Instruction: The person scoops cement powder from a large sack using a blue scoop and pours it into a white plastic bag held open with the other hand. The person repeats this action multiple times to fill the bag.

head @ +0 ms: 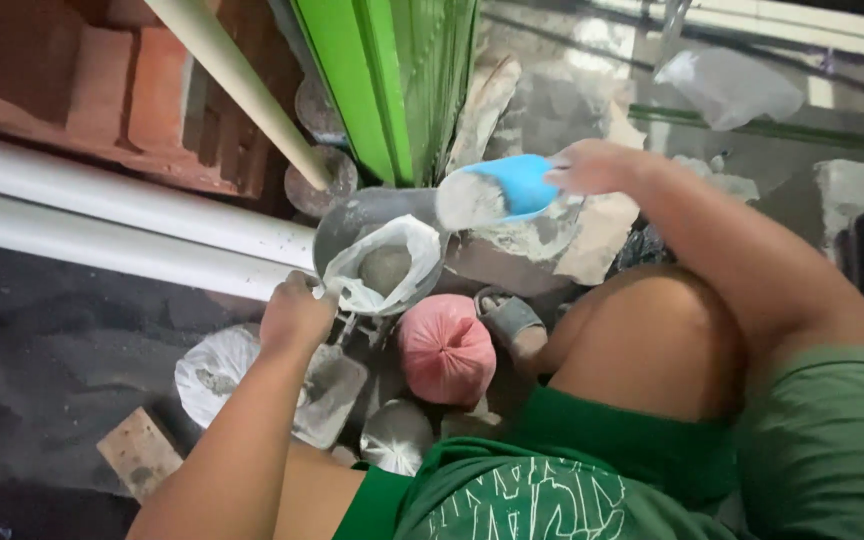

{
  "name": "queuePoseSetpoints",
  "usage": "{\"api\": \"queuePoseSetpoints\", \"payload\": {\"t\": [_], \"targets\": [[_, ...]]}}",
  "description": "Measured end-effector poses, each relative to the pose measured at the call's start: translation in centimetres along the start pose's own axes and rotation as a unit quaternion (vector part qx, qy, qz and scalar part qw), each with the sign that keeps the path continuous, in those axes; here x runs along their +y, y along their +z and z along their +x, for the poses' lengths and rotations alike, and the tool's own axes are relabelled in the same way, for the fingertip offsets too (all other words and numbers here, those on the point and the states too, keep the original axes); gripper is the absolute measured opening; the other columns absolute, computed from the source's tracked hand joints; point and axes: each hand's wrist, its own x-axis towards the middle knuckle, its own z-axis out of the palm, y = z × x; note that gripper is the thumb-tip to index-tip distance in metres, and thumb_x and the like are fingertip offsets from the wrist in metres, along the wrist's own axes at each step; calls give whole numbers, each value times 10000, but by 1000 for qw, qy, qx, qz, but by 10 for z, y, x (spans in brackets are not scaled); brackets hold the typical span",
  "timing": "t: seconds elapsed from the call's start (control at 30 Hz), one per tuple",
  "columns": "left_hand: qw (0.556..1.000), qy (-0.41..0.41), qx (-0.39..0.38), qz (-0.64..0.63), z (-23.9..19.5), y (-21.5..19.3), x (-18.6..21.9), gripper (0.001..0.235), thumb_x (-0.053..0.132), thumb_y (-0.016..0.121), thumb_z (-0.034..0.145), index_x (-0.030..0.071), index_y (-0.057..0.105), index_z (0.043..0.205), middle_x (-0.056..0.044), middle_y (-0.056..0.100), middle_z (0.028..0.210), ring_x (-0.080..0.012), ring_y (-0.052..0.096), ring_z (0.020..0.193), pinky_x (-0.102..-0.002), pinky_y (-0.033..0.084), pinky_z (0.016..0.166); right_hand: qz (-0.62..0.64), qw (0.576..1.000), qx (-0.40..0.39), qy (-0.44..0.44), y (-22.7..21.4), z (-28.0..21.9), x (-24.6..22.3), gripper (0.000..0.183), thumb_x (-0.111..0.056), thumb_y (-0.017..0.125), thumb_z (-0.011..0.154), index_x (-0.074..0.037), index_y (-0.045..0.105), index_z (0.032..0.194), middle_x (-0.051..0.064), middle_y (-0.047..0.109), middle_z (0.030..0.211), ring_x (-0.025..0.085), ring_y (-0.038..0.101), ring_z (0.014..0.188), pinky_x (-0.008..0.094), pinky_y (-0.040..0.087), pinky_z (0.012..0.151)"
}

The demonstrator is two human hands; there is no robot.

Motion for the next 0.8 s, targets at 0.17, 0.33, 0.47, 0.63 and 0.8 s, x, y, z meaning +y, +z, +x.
{"api": "queuePoseSetpoints", "payload": {"t": [0.17,0.33,0.47,0.63,0.8], "targets": [[999,33,22,2,27,16,2,419,201,654,892,92,643,1296,-155,663,1136,-384,710,1114,-527,596,872,-36,997,-4,-66,30,27,-48,475,-449,445,1000,-11,578,873,208,581,837,362,563,813,503,430,792],[1000,24,-11,14,27,25,19,413,206,600,922,117,679,1317,-185,655,1192,-417,665,1202,-556,564,978,-77,985,-33,-150,73,71,-76,534,-505,417,1035,-109,460,680,78,432,610,225,442,554,437,373,626],[997,64,-21,37,41,40,14,450,213,553,913,78,685,1323,-232,704,1227,-409,650,1245,-525,532,1074,-155,963,-82,-202,100,111,-74,444,-424,441,1027,-111,525,724,79,533,665,200,478,541,408,433,615],[997,69,-3,37,43,49,10,447,176,559,899,-2,692,1287,-248,721,1183,-398,672,1212,-514,550,1046,-451,790,21,-415,126,135,-63,255,-214,549,991,-27,540,818,126,598,704,259,610,578,416,488,587],[997,69,12,-36,56,58,5,543,388,575,972,-61,673,1262,-266,702,1185,-397,657,1222,-508,552,1027,-593,675,48,-436,142,161,-60,276,-341,483,1043,-180,626,870,-94,654,723,114,591,622,324,508,657]]}}
